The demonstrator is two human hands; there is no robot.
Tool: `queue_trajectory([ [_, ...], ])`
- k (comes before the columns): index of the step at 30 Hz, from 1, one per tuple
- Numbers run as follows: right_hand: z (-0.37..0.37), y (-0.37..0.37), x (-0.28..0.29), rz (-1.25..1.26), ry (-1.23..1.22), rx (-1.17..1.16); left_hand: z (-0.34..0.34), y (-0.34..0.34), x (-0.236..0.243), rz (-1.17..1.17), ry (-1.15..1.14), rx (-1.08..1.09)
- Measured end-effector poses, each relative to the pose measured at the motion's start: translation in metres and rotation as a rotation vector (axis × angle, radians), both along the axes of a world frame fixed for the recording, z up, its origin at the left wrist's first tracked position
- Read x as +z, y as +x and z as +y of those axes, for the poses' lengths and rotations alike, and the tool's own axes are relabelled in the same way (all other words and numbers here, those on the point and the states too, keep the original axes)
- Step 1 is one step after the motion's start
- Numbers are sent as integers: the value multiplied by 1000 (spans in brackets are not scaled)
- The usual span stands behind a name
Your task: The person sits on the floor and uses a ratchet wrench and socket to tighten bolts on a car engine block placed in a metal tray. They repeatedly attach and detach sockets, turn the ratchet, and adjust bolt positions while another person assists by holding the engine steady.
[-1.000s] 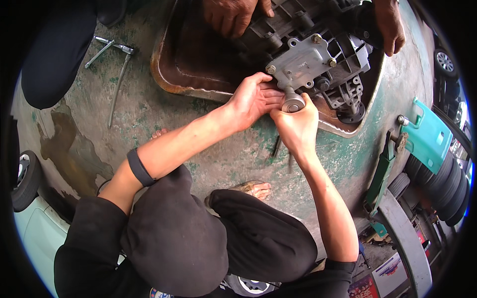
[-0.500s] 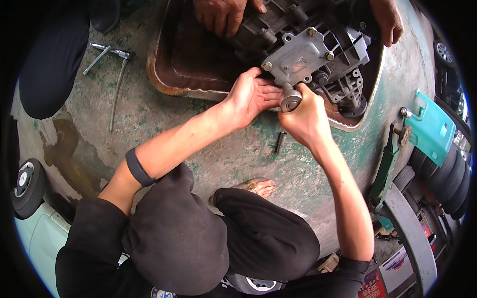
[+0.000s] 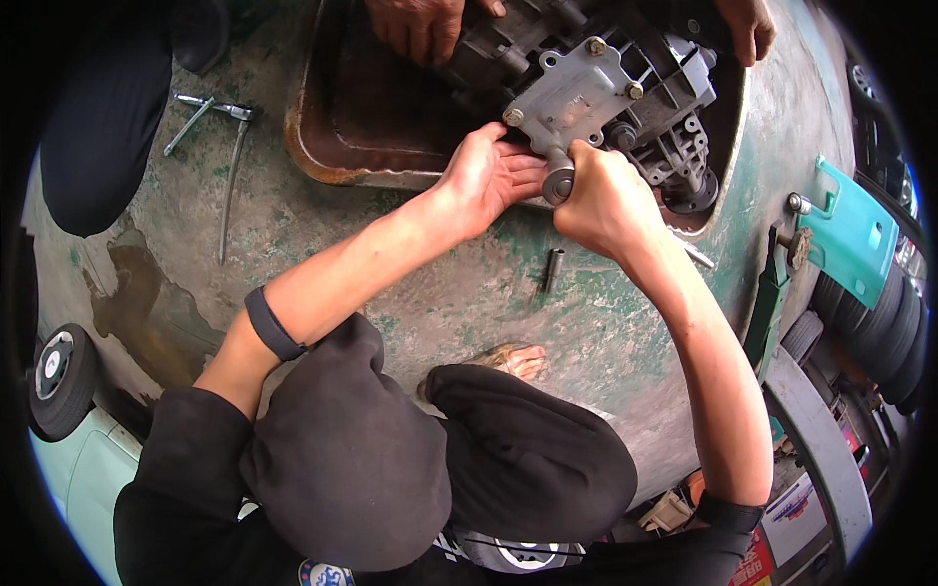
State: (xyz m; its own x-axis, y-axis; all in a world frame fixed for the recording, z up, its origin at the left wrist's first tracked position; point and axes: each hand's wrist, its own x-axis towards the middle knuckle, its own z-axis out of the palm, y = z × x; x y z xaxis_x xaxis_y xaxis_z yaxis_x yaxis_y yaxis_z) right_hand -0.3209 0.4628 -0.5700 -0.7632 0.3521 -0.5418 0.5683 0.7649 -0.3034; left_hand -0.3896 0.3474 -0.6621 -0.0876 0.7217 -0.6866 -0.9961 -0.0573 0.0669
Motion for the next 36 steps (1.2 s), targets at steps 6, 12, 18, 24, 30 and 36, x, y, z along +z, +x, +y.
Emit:
queue_trajectory([
  [6, -20, 10, -6, 105, -265, -448, 0, -2, 0, 6, -7, -24],
  [12, -2, 1, -2, 66, -92, -73, 0, 0, 0, 13, -4, 6],
  [18, -19, 12, -6, 133, -203, -375, 2, 0, 1, 36, -36, 4],
  [24, -6, 9, -9, 110, -97, -181, 1, 0, 3, 66, -9, -8],
  [30, -10, 5, -2, 113, -102, -194, 3, -1, 5, 34, -42, 3],
  [36, -24, -3, 1, 95, -163, -328, 2, 0, 3, 50, -52, -35],
])
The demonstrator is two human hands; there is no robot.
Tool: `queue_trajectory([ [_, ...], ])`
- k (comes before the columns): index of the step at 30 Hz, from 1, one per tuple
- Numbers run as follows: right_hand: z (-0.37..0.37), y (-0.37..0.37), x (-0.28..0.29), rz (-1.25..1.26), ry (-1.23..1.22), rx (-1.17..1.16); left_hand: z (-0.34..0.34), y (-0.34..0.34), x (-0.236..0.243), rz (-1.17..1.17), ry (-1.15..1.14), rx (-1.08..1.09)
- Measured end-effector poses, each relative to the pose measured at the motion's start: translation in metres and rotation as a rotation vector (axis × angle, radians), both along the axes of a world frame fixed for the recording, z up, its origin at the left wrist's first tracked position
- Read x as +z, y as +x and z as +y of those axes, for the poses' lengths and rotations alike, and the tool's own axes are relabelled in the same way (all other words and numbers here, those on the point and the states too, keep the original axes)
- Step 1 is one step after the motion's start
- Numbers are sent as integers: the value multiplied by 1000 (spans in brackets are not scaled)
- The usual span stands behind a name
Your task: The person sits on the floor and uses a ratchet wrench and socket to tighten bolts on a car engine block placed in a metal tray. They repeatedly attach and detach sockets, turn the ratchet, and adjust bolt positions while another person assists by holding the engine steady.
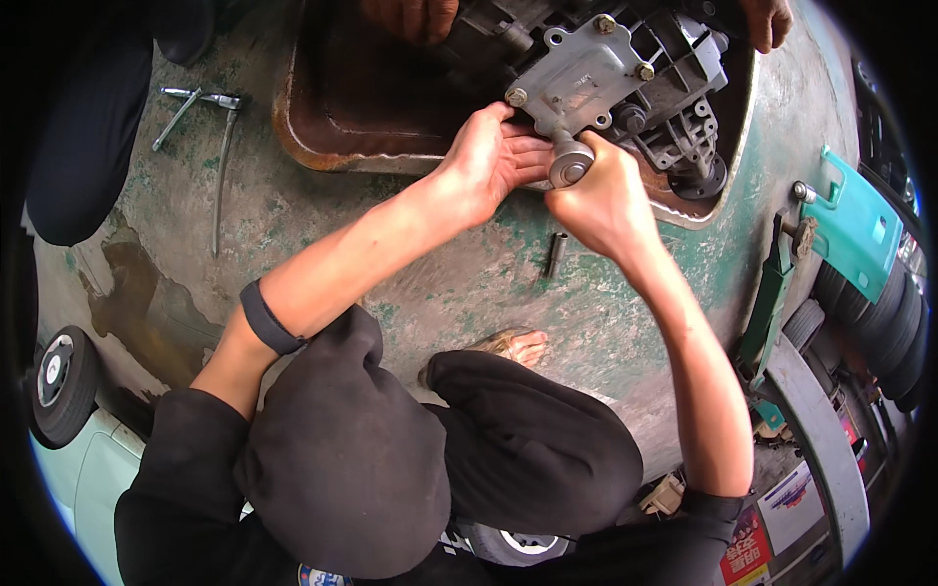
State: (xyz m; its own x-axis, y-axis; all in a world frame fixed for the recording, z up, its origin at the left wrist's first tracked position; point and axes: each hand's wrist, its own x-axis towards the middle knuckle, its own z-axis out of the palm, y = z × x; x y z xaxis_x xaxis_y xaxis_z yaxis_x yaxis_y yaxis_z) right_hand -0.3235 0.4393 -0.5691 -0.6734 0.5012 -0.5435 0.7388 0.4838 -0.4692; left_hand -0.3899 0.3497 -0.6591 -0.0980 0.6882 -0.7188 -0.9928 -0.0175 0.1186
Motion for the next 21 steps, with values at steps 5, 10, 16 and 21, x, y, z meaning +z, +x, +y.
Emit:
queue_trajectory([
  [5, 20, 6, -3, -52, 154, 284, 0, 1, -1, 8, 10, 48],
  [10, -7, 12, -10, 48, -201, -393, 0, 1, -4, -27, 15, 22],
  [16, 20, 6, -3, -70, 78, 198, 0, 4, -5, 17, 26, 56],
  [21, -4, 19, -16, 147, -33, -139, 0, 3, -6, 5, 20, 19],
])
